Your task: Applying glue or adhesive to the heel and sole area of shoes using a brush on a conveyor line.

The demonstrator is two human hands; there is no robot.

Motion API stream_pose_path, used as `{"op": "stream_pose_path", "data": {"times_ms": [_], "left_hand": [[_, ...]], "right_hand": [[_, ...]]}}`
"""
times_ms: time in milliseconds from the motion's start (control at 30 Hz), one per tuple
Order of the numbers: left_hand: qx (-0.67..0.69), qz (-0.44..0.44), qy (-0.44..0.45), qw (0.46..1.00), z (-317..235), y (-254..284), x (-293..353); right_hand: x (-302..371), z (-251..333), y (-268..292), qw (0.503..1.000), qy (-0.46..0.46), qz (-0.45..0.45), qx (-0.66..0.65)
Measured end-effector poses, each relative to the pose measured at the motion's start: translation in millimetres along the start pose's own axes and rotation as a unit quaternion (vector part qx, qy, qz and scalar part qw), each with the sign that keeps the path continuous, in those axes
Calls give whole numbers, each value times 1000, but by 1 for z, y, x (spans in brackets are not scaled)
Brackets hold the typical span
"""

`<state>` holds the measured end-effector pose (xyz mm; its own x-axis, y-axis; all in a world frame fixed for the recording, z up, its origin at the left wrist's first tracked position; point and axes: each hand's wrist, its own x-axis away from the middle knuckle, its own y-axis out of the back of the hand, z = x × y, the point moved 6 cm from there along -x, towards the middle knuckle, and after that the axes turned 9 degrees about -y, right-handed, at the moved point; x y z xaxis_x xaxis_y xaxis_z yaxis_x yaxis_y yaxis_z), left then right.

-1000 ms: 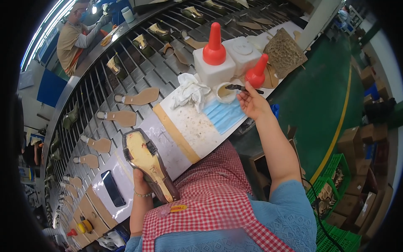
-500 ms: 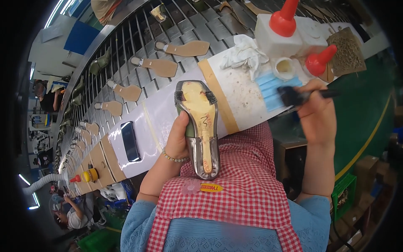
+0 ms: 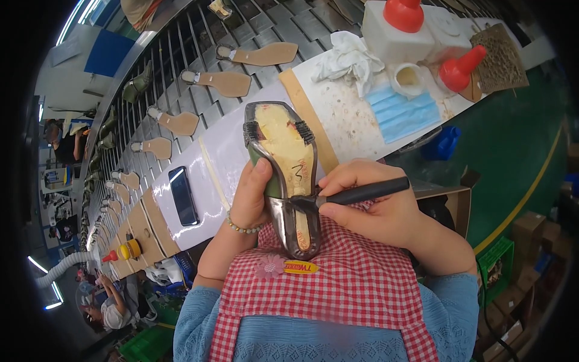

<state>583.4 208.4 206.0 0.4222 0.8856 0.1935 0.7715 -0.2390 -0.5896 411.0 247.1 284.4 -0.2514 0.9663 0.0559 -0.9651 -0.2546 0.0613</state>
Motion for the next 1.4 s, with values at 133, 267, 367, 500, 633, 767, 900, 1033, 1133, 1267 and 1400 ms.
{"op": "stream_pose_path", "data": {"times_ms": [133, 267, 367, 500, 633, 767, 900, 1033, 1133, 1267, 1400], "left_hand": [[-13, -1, -3, 1000, -1, 0, 2], [-12, 1, -1, 1000, -3, 1, 3], [-16, 0, 1, 1000, -1, 2, 5], [-17, 6, 6, 1000, -2, 0, 7], [-27, 3, 3, 1000, -3, -3, 8], [-28, 4, 9, 1000, -4, 0, 9], [-15, 17, 11, 1000, -2, 2, 9], [-8, 4, -4, 1000, -5, 6, 7], [-13, -32, -59, 998, -12, 20, 4], [-55, -128, -312, 940, -31, 55, 12], [-361, -130, -221, 896, -11, 76, 39]], "right_hand": [[3, 21, -2, 983, 116, -30, 140], [5, 18, -8, 988, 105, 26, 107], [7, 11, -12, 995, 54, 75, 45], [7, 5, -13, 995, 4, 100, 14], [4, 19, -7, 992, 76, 6, 103], [8, 21, -12, 986, 109, 12, 123], [9, 16, -19, 990, 90, 81, 76], [8, 16, -15, 992, 37, 108, 45], [6, 5, -4, 987, 9, 52, -153], [3, -4, 11, 963, 30, -47, -262], [-6, -30, 15, 912, -17, -89, -399]]}}
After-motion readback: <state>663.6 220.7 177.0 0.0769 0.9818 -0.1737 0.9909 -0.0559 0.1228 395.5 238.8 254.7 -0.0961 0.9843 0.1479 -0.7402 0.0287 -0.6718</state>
